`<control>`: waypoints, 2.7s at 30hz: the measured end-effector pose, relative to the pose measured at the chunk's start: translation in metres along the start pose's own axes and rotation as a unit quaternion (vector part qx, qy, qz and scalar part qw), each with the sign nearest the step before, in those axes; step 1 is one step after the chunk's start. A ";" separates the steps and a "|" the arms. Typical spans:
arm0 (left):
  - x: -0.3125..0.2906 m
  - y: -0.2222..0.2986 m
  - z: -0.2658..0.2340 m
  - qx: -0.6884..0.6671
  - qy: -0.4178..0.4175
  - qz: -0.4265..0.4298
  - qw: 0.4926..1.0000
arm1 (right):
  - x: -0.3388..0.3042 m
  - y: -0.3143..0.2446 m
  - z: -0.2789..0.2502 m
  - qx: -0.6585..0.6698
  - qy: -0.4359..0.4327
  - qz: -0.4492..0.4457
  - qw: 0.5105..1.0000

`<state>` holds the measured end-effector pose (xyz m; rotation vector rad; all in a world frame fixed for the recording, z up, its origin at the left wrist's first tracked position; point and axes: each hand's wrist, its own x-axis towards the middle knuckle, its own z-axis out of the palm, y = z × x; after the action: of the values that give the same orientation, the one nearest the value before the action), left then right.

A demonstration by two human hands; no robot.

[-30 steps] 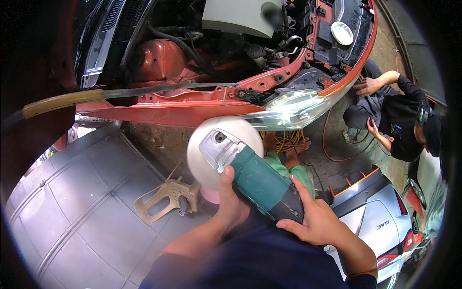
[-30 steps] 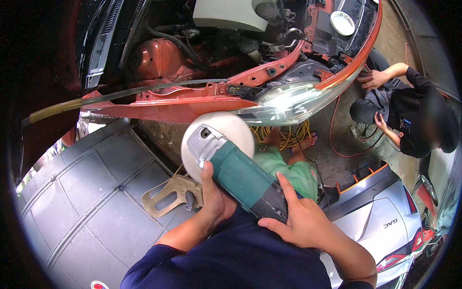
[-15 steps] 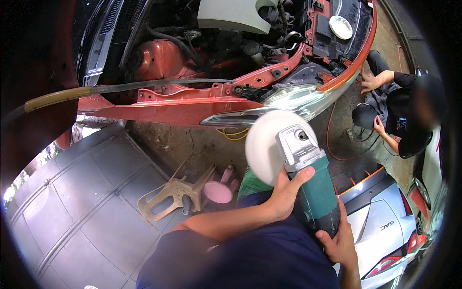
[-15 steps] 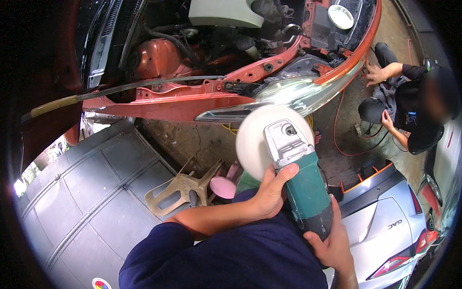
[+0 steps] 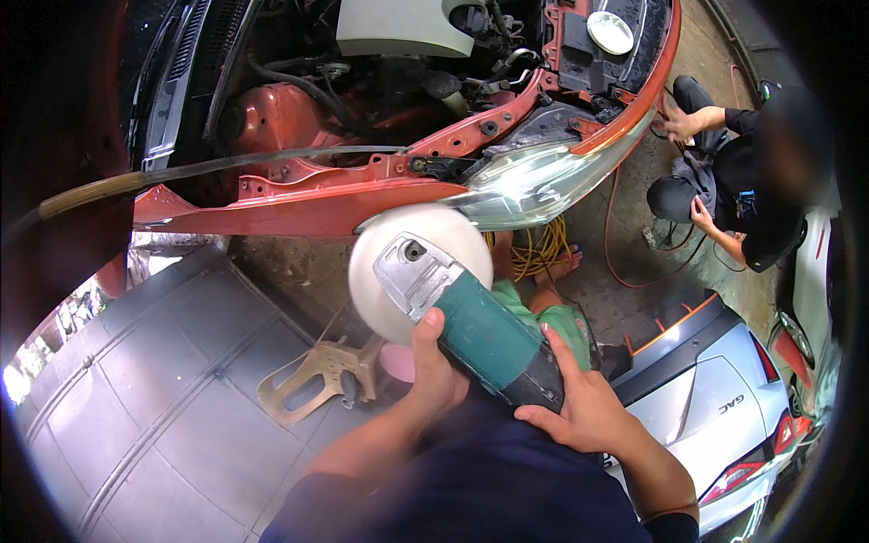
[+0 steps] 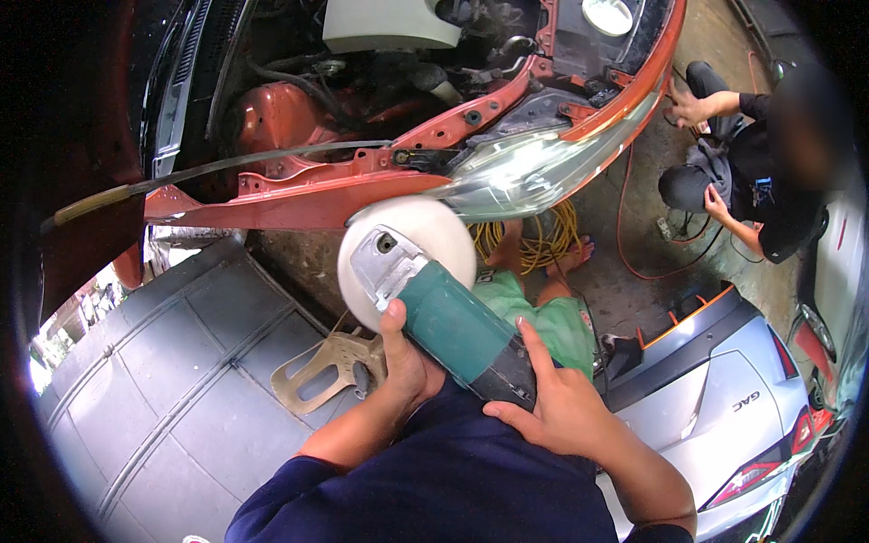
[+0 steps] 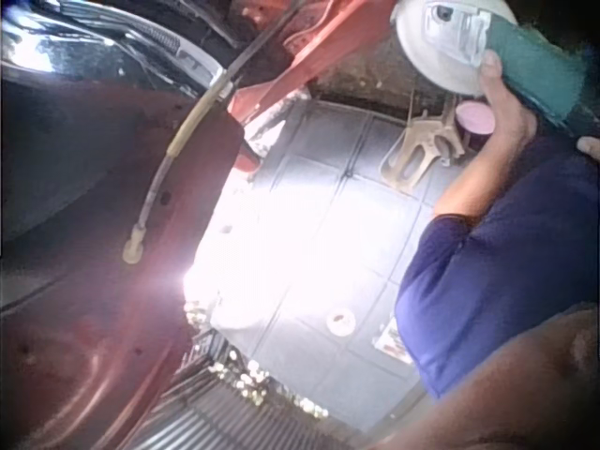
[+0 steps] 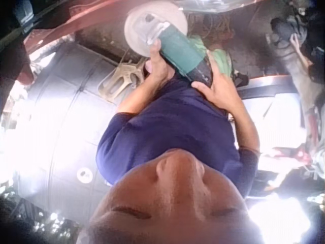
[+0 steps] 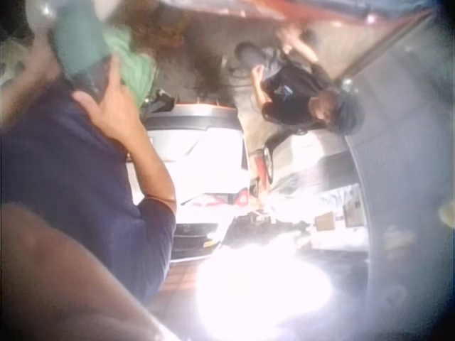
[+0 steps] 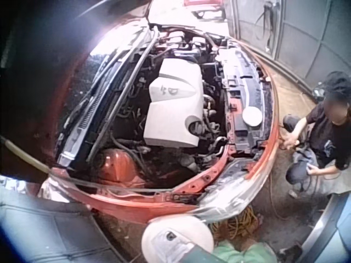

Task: The person uses a green electric polisher with a white pad to polish the surface of a red car's headlight. The person moves the polisher across the headlight lens in circular motions while the car's hood is open.

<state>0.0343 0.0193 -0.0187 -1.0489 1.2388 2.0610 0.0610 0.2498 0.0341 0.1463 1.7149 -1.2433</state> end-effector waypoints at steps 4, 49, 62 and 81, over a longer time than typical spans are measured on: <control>0.006 -0.026 0.009 0.000 -0.030 -0.015 0.999 | -0.023 0.012 -0.001 0.029 0.045 0.037 0.998; 0.031 0.007 0.089 -0.069 -0.083 -0.123 0.987 | -0.056 -0.029 -0.042 0.131 0.156 0.093 0.975; 0.006 0.056 0.027 -0.003 0.004 -0.060 0.998 | 0.000 -0.061 -0.033 0.012 -0.016 0.048 0.999; 0.036 -0.001 0.092 -0.045 -0.116 -0.114 0.986 | -0.061 -0.023 -0.036 0.166 0.151 0.123 0.967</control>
<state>-0.0180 0.1037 -0.0229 -0.9124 0.8744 2.0089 0.0569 0.2924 0.0951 0.7614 1.6640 -1.3612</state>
